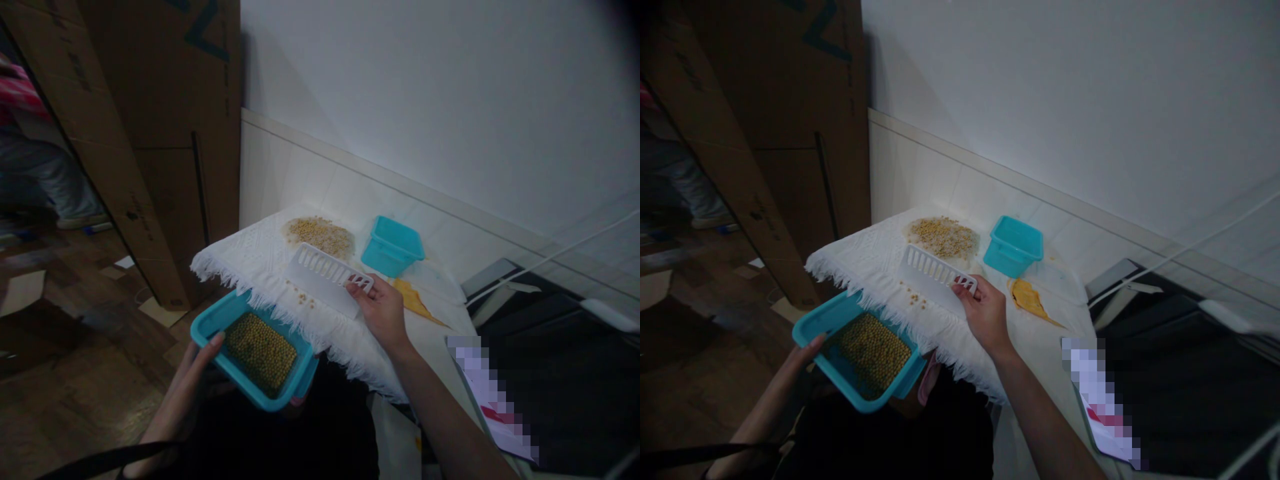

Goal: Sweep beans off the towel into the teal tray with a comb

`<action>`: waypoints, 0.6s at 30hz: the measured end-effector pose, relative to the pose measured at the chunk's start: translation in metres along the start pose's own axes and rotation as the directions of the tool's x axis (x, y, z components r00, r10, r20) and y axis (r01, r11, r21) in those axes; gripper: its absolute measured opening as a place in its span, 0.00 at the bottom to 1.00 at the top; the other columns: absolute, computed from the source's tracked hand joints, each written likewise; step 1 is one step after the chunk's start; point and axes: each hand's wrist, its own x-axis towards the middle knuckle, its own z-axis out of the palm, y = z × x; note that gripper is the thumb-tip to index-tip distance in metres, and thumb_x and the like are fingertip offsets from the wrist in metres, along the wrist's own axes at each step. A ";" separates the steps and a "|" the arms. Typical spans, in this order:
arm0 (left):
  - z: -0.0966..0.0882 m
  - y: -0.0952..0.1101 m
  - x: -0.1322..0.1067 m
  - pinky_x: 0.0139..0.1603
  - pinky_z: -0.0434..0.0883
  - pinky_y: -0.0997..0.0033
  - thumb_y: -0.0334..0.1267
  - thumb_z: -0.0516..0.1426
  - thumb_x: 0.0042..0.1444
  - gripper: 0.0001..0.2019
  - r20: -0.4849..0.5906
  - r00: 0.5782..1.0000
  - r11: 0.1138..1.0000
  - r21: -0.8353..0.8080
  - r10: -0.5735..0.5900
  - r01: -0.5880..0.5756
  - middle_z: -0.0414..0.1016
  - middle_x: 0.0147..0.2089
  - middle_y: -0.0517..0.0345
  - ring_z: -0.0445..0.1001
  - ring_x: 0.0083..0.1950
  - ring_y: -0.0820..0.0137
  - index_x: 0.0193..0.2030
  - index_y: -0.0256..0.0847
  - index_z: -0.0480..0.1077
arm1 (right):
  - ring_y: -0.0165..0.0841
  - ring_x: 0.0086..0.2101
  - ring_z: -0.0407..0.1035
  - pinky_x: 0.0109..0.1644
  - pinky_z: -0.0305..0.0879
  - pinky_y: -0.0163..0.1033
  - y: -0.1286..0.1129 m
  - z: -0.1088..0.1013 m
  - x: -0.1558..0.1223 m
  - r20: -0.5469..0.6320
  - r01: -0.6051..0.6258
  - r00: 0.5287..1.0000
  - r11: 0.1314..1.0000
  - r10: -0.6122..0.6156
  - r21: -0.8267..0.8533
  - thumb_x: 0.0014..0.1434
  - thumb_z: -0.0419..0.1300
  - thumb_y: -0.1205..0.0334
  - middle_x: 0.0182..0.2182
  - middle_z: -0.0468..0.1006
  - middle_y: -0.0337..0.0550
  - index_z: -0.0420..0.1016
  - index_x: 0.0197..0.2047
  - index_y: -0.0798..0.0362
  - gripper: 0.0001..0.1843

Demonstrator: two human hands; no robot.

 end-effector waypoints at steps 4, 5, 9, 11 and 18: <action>0.003 0.001 -0.003 0.44 0.89 0.45 0.58 0.73 0.51 0.41 -0.008 1.000 0.999 0.052 -0.008 0.008 0.88 0.41 0.43 0.89 0.51 0.37 0.70 0.49 0.71 | 0.40 0.28 0.80 0.30 0.75 0.39 -0.001 0.001 0.001 -0.023 0.003 1.000 1.000 -0.003 -0.016 0.54 0.74 0.32 0.29 0.87 0.46 0.85 0.37 0.52 0.29; 0.004 0.001 -0.004 0.44 0.88 0.45 0.58 0.73 0.51 0.42 -0.005 1.000 0.999 0.050 -0.004 0.005 0.88 0.39 0.44 0.89 0.51 0.37 0.70 0.49 0.71 | 0.41 0.29 0.81 0.30 0.75 0.39 -0.001 0.001 0.002 -0.012 -0.002 1.000 1.000 0.002 -0.009 0.53 0.74 0.32 0.29 0.87 0.46 0.85 0.37 0.52 0.29; 0.005 0.005 -0.009 0.48 0.87 0.46 0.59 0.73 0.51 0.41 0.006 1.000 0.999 0.036 0.004 -0.005 0.87 0.38 0.46 0.89 0.52 0.39 0.69 0.50 0.72 | 0.42 0.31 0.82 0.33 0.76 0.40 0.001 0.002 0.002 0.046 -0.008 0.999 1.000 0.008 0.012 0.54 0.74 0.32 0.30 0.88 0.47 0.86 0.37 0.53 0.29; 0.005 0.009 -0.012 0.49 0.87 0.45 0.60 0.74 0.50 0.40 0.004 1.000 0.999 0.033 -0.008 0.007 0.88 0.41 0.46 0.89 0.52 0.39 0.67 0.50 0.74 | 0.42 0.30 0.82 0.33 0.77 0.40 0.001 0.002 0.001 0.049 -0.010 0.999 1.000 0.009 0.006 0.54 0.74 0.32 0.30 0.88 0.47 0.86 0.38 0.53 0.29; 0.004 0.011 -0.014 0.47 0.88 0.47 0.57 0.75 0.50 0.39 -0.005 1.000 0.999 0.037 -0.029 0.029 0.88 0.40 0.46 0.90 0.48 0.40 0.68 0.52 0.74 | 0.40 0.29 0.80 0.32 0.76 0.39 0.000 0.002 -0.003 0.063 -0.013 0.998 1.000 0.011 0.025 0.54 0.75 0.33 0.29 0.87 0.45 0.87 0.37 0.52 0.28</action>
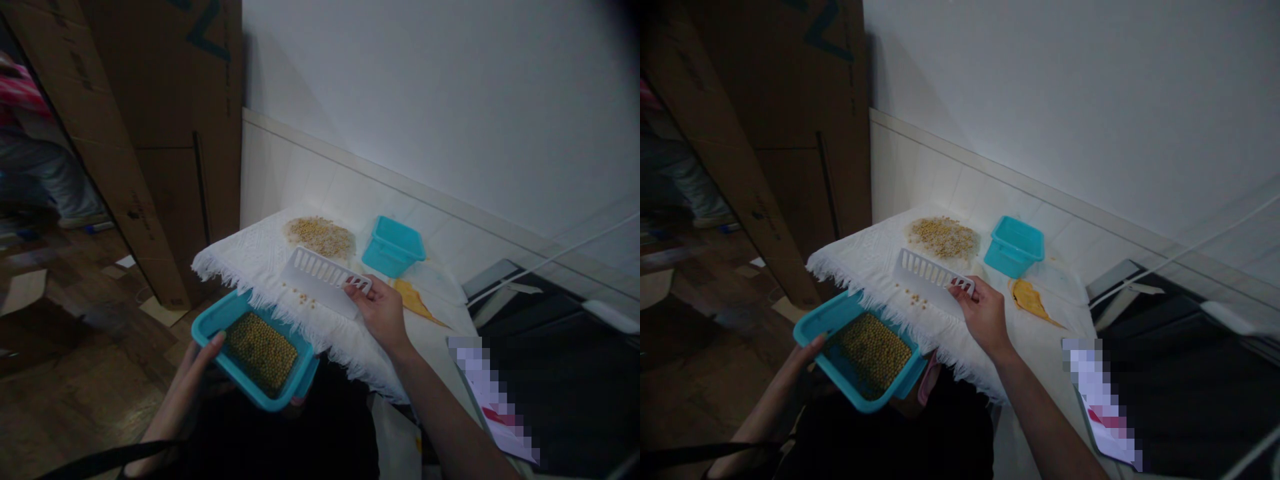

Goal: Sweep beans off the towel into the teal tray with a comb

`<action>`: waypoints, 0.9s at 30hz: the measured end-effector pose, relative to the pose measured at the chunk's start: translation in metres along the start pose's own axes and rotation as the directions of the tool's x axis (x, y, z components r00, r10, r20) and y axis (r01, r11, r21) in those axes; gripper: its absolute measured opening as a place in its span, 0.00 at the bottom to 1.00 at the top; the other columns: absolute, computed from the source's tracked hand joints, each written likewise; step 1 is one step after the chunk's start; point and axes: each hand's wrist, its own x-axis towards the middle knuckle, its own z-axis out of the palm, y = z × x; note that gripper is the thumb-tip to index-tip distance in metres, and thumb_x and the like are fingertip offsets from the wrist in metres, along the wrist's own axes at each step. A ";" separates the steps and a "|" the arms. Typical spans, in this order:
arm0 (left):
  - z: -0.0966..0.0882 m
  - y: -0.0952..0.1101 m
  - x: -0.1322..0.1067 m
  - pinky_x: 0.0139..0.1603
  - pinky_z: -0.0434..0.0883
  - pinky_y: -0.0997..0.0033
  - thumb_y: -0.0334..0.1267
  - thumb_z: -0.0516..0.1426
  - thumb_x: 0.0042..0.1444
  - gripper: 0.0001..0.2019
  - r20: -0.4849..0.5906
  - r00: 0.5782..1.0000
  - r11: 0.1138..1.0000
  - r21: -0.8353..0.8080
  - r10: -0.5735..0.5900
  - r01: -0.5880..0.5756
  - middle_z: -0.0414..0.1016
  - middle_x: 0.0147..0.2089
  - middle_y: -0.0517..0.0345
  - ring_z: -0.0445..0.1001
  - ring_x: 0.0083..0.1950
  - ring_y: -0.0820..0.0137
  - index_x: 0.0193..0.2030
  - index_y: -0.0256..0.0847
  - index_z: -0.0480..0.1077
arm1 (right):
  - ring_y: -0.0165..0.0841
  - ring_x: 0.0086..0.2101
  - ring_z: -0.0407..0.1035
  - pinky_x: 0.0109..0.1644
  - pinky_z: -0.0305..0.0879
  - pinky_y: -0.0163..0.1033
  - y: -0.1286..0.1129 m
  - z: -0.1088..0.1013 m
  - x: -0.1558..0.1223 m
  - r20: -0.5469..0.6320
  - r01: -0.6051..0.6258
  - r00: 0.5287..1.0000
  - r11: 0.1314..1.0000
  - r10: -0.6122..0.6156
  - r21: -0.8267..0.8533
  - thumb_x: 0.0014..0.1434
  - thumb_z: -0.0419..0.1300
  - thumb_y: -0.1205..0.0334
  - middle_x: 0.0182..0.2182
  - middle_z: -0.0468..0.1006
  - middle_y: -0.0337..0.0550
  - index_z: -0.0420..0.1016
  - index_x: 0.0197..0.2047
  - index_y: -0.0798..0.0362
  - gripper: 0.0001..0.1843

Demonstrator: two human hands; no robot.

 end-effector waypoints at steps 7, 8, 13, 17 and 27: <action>0.001 -0.002 0.000 0.48 0.88 0.46 0.58 0.76 0.48 0.42 -0.003 1.000 1.000 -0.020 0.022 -0.023 0.88 0.46 0.42 0.88 0.54 0.38 0.69 0.50 0.74 | 0.39 0.29 0.80 0.32 0.75 0.39 0.002 0.001 -0.001 0.012 0.015 1.000 1.000 -0.015 -0.011 0.57 0.74 0.39 0.29 0.87 0.44 0.86 0.37 0.52 0.23; 0.001 -0.002 0.000 0.48 0.88 0.46 0.57 0.76 0.49 0.42 -0.002 1.000 0.999 -0.025 0.023 -0.023 0.88 0.46 0.43 0.88 0.54 0.38 0.69 0.51 0.74 | 0.39 0.29 0.79 0.32 0.75 0.38 0.003 0.001 -0.002 0.009 0.022 1.000 1.000 -0.022 -0.013 0.58 0.74 0.40 0.29 0.86 0.44 0.86 0.37 0.52 0.21; 0.001 -0.004 0.003 0.46 0.88 0.46 0.59 0.76 0.47 0.43 -0.009 1.000 0.999 -0.026 0.019 -0.020 0.88 0.43 0.45 0.89 0.52 0.39 0.69 0.52 0.73 | 0.38 0.29 0.78 0.32 0.74 0.38 0.006 0.002 -0.008 -0.019 0.061 0.998 0.997 -0.062 -0.043 0.60 0.72 0.44 0.29 0.86 0.42 0.87 0.38 0.51 0.17; -0.001 -0.008 0.007 0.46 0.88 0.47 0.60 0.75 0.47 0.42 -0.015 1.000 1.000 -0.003 0.024 -0.024 0.88 0.43 0.44 0.88 0.54 0.37 0.67 0.49 0.74 | 0.37 0.27 0.77 0.31 0.73 0.37 0.007 0.003 -0.011 -0.026 0.080 0.996 0.993 -0.082 -0.084 0.61 0.72 0.45 0.27 0.85 0.41 0.87 0.37 0.51 0.16; 0.004 -0.001 -0.005 0.47 0.88 0.46 0.59 0.74 0.51 0.41 -0.022 1.000 1.000 0.007 0.013 -0.013 0.88 0.46 0.44 0.89 0.49 0.40 0.70 0.51 0.73 | 0.39 0.29 0.81 0.32 0.77 0.39 -0.007 -0.012 -0.039 -0.181 0.074 0.979 0.988 -0.097 -0.132 0.62 0.73 0.43 0.30 0.87 0.43 0.87 0.40 0.50 0.18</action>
